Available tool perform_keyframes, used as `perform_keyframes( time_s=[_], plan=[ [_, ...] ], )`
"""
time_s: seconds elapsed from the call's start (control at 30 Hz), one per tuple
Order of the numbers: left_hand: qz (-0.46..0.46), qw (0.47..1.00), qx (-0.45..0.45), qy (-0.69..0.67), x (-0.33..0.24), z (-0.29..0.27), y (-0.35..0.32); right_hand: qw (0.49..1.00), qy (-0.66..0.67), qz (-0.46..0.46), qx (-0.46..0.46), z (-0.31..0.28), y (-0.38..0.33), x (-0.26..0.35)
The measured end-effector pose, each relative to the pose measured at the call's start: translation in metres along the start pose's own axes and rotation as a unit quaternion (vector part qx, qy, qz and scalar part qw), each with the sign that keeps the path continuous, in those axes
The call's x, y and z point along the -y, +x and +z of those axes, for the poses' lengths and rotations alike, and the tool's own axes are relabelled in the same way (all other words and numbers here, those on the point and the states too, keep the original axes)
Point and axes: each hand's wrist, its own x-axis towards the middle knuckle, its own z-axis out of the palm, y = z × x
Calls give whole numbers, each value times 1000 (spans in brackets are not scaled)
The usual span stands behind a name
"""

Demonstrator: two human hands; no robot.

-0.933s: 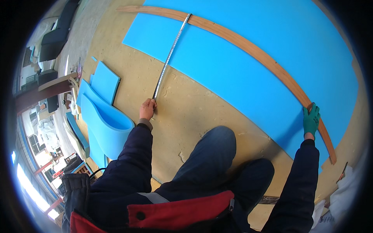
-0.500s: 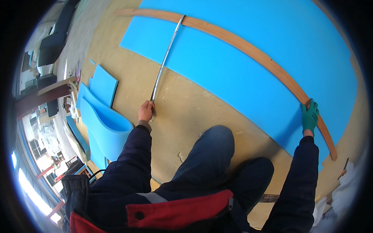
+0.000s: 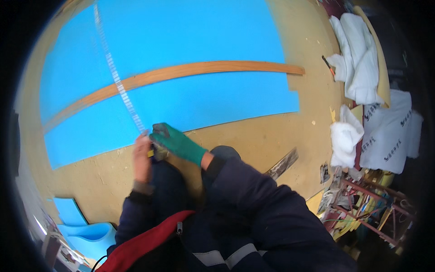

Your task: The person measures and cuts blue foam sheets using a tape measure, a wooden straightedge, and a utility knife. They repeatedly position the straightedge, measure, score, and fold the foam to separate cut pieces, then stack the finished pieces on the floor.

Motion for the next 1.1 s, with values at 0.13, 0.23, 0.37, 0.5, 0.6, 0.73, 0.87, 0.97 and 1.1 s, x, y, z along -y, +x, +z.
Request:
perform_keyframes(
  time_s=[0.13, 0.23, 0.37, 0.5, 0.6, 0.73, 0.87, 0.97, 1.1],
  plan=[
    [19, 992, 97, -85, -33, 155, 11, 981, 100, 7, -167, -62, -55, 25],
    [-106, 959, 157, -210, -43, 221, 11, 968, 141, 105, -177, -133, -114, 29],
    [40, 960, 276, -4, -39, 267, 38, 964, 78, 105, -233, -188, -190, -9],
    [217, 917, 188, 276, -31, 270, 93, 933, 49, 148, -326, -222, -266, -73],
    [226, 822, 96, 513, -34, 226, 152, 907, 101, 206, -352, -228, -319, -114],
    [152, 742, 80, 648, -36, 191, 186, 888, 123, 262, -358, -219, -354, -145],
    [149, 715, 80, 678, -34, 189, 190, 864, 180, 268, -386, -210, -355, -162],
    [157, 704, 75, 688, -32, 190, 194, 859, 197, 271, -387, -206, -353, -173],
    [158, 698, 85, 694, -29, 186, 196, 850, 218, 285, -385, -201, -354, -190]
  ],
)
